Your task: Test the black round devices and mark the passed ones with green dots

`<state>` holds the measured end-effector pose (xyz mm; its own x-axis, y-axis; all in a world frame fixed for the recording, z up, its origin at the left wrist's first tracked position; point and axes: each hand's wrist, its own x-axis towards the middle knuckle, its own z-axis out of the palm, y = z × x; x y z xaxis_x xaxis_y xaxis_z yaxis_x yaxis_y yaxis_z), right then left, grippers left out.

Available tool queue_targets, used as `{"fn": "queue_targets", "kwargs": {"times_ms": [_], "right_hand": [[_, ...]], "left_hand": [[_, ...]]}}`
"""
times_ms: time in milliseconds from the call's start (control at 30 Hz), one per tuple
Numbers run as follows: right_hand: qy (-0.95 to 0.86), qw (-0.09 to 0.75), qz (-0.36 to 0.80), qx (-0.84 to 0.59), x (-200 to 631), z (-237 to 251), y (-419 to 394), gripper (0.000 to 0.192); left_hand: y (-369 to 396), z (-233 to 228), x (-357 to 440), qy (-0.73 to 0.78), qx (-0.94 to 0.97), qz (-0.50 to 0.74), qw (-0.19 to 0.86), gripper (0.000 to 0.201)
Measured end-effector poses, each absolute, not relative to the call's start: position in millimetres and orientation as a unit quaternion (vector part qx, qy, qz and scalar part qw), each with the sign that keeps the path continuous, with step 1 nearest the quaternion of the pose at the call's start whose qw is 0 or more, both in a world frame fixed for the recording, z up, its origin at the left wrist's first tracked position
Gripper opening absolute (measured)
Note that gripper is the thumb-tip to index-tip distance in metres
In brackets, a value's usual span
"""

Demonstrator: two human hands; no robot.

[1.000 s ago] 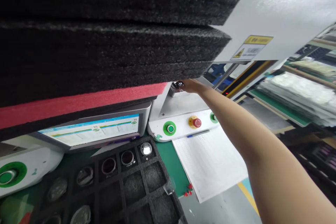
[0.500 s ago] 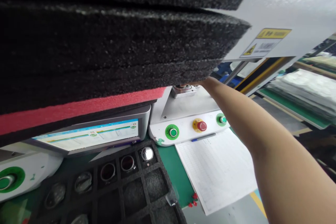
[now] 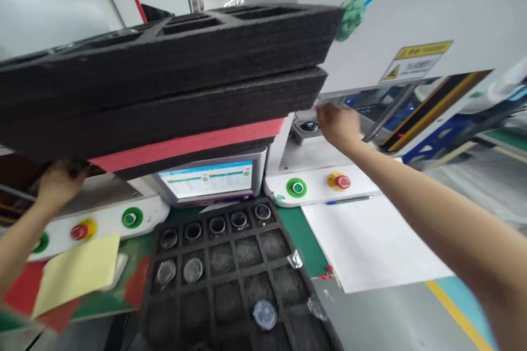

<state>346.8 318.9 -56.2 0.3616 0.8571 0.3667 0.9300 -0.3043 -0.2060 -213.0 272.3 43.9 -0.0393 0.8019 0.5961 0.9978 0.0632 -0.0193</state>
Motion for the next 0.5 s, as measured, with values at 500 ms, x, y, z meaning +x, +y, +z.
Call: {"fn": "queue_targets", "kwargs": {"times_ms": [500], "right_hand": [[-0.788,-0.009,0.065,-0.612,113.5,-135.3,221.8,0.032]], "left_hand": [[1.4,-78.1,-78.1,-0.403,-0.912,-0.051,-0.053,0.038]]}}
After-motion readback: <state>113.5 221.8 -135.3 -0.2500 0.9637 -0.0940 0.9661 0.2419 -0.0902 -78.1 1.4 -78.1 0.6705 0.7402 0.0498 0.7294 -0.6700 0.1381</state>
